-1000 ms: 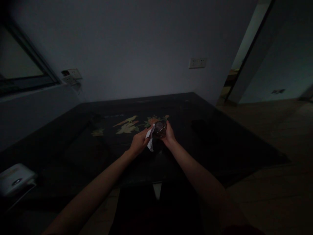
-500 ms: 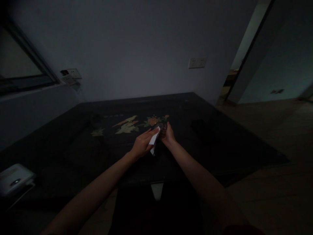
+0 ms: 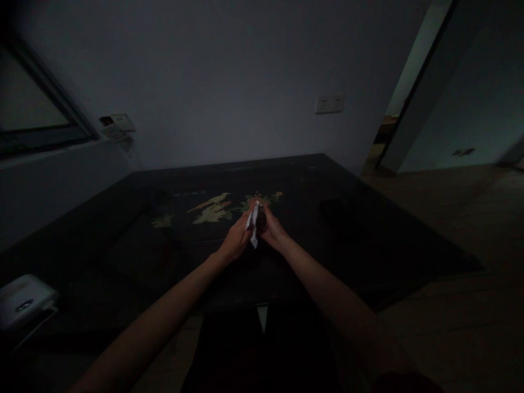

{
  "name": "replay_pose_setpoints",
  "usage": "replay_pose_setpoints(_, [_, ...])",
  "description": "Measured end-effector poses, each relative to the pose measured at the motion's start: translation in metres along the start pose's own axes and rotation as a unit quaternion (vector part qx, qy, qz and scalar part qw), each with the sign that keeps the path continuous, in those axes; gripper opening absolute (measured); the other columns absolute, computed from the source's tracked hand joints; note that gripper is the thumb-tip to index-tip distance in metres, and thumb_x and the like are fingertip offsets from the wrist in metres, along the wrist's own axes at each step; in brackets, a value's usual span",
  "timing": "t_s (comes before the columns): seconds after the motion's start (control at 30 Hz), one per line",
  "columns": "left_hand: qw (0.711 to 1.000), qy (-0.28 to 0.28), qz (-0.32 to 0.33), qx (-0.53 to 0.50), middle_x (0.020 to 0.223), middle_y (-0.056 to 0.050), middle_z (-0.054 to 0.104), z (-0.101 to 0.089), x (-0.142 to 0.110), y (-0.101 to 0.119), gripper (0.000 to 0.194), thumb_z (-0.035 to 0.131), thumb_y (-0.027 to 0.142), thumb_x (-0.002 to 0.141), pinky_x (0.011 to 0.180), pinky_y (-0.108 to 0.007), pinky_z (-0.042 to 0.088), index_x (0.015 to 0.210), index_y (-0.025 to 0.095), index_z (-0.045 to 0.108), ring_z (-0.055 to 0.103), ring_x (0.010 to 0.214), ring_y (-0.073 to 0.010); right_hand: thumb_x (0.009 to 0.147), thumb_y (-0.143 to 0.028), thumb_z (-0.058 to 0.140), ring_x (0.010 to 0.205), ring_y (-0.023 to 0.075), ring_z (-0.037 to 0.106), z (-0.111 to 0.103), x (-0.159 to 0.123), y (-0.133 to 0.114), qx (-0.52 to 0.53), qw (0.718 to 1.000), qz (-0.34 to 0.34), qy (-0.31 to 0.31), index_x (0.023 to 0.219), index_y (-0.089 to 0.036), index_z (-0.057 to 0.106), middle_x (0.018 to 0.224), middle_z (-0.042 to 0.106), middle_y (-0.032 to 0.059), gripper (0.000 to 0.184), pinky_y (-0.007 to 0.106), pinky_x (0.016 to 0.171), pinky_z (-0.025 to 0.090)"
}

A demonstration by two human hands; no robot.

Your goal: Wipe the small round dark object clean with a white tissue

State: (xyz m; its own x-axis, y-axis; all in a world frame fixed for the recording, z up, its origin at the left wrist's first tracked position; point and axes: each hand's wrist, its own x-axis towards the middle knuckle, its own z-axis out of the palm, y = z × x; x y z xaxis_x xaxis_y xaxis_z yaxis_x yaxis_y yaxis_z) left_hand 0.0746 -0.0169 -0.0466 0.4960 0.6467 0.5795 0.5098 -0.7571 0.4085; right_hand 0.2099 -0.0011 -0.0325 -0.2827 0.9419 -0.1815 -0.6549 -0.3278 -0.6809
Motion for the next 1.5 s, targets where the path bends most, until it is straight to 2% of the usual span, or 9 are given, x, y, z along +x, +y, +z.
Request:
replay_pose_setpoints(0.43, [0.987, 0.053, -0.146, -0.042, 0.133, -0.012, 0.058, -0.012, 0.004, 0.007, 0.049, 0.030, 0.025, 0.094, 0.104, -0.035, 0.041, 0.140, 0.013, 0.045, 0.054, 0.122, -0.0225, 0.066, -0.037, 0.081, 0.098, 0.0230, 0.065, -0.012, 0.005, 0.000, 0.000, 0.994, -0.078, -0.081, 0.093, -0.025, 0.064, 0.091, 0.073, 0.0006, 0.034, 0.037, 0.083, 0.054])
replay_pose_setpoints(0.67, [0.989, 0.055, -0.134, -0.037, 0.122, -0.011, 0.065, -0.013, 0.000, 0.007, 0.046, 0.039, 0.019, 0.088, 0.099, -0.032, 0.043, 0.130, 0.014, 0.057, 0.060, 0.113, -0.0233, 0.062, -0.033, 0.083, 0.088, 0.0194, 0.065, -0.013, 0.008, -0.001, -0.005, 0.991, -0.133, -0.034, 0.090, -0.026, 0.061, 0.085, 0.070, -0.0025, 0.036, 0.036, 0.080, 0.053])
replay_pose_setpoints(0.83, [0.980, 0.076, -0.121, -0.136, 0.123, -0.008, 0.066, -0.010, -0.005, 0.009, 0.042, 0.047, 0.021, 0.084, 0.098, -0.030, 0.042, 0.123, 0.016, 0.063, 0.060, 0.112, -0.0234, 0.063, -0.030, 0.081, 0.086, 0.0168, 0.064, -0.015, 0.009, -0.003, -0.034, 0.984, -0.175, 0.001, 0.090, -0.027, 0.061, 0.087, 0.068, -0.0039, 0.034, 0.032, 0.078, 0.052])
replay_pose_setpoints(0.9, [0.957, 0.099, -0.172, -0.213, 0.103, -0.008, 0.072, -0.007, -0.004, 0.009, 0.033, 0.052, 0.030, 0.084, 0.088, -0.029, 0.047, 0.107, 0.014, 0.071, 0.065, 0.097, -0.0231, 0.062, -0.029, 0.080, 0.088, 0.0167, 0.064, -0.015, 0.009, -0.004, -0.056, 0.981, -0.186, 0.013, 0.096, -0.028, 0.061, 0.091, 0.068, -0.0037, 0.039, 0.030, 0.078, 0.052])
replay_pose_setpoints(1.0, [0.878, 0.137, -0.295, -0.350, 0.067, -0.006, 0.069, -0.004, 0.000, 0.006, 0.040, 0.056, 0.047, 0.082, 0.066, -0.026, 0.049, 0.079, 0.011, 0.072, 0.064, 0.069, -0.0196, 0.059, -0.028, 0.081, 0.090, 0.0171, 0.064, -0.015, 0.007, -0.006, -0.078, 0.979, -0.185, 0.044, 0.109, -0.032, 0.059, 0.102, 0.067, -0.0032, 0.055, 0.029, 0.074, 0.053])
replay_pose_setpoints(1.1, [0.783, 0.209, -0.355, -0.466, 0.071, -0.007, 0.070, -0.001, 0.006, -0.002, 0.039, 0.061, 0.048, 0.078, 0.065, -0.026, 0.049, 0.081, 0.010, 0.070, 0.063, 0.067, -0.0182, 0.060, -0.032, 0.080, 0.094, 0.0173, 0.063, -0.015, 0.005, -0.010, -0.092, 0.976, -0.186, 0.071, 0.117, -0.037, 0.056, 0.113, 0.064, -0.0035, 0.062, 0.028, 0.070, 0.054])
replay_pose_setpoints(1.2, [0.723, 0.261, -0.390, -0.507, 0.074, -0.006, 0.071, 0.002, 0.011, -0.013, 0.029, 0.063, 0.038, 0.076, 0.067, -0.028, 0.051, 0.082, 0.010, 0.068, 0.064, 0.068, -0.0181, 0.063, -0.038, 0.078, 0.100, 0.0187, 0.062, -0.018, 0.003, -0.020, -0.110, 0.969, -0.207, 0.082, 0.120, -0.040, 0.052, 0.120, 0.061, -0.0039, 0.063, 0.033, 0.073, 0.055])
replay_pose_setpoints(1.37, [0.690, 0.254, -0.449, -0.507, 0.071, -0.007, 0.070, 0.004, 0.010, -0.023, 0.022, 0.057, 0.031, 0.079, 0.065, -0.030, 0.052, 0.083, 0.011, 0.066, 0.066, 0.066, -0.0192, 0.060, -0.041, 0.079, 0.100, 0.0198, 0.062, -0.029, 0.008, -0.044, -0.146, 0.951, -0.247, 0.113, 0.122, -0.041, 0.046, 0.121, 0.059, -0.0030, 0.070, 0.038, 0.074, 0.057])
replay_pose_setpoints(1.5, [0.688, 0.229, -0.455, -0.518, 0.071, -0.008, 0.070, 0.004, 0.009, -0.022, 0.018, 0.054, 0.022, 0.080, 0.069, -0.031, 0.053, 0.085, 0.010, 0.066, 0.067, 0.068, -0.0206, 0.049, -0.039, 0.084, 0.097, 0.0238, 0.062, -0.046, 0.023, -0.061, -0.248, 0.922, -0.238, 0.178, 0.117, -0.031, 0.048, 0.118, 0.058, 0.0039, 0.077, 0.039, 0.071, 0.057])
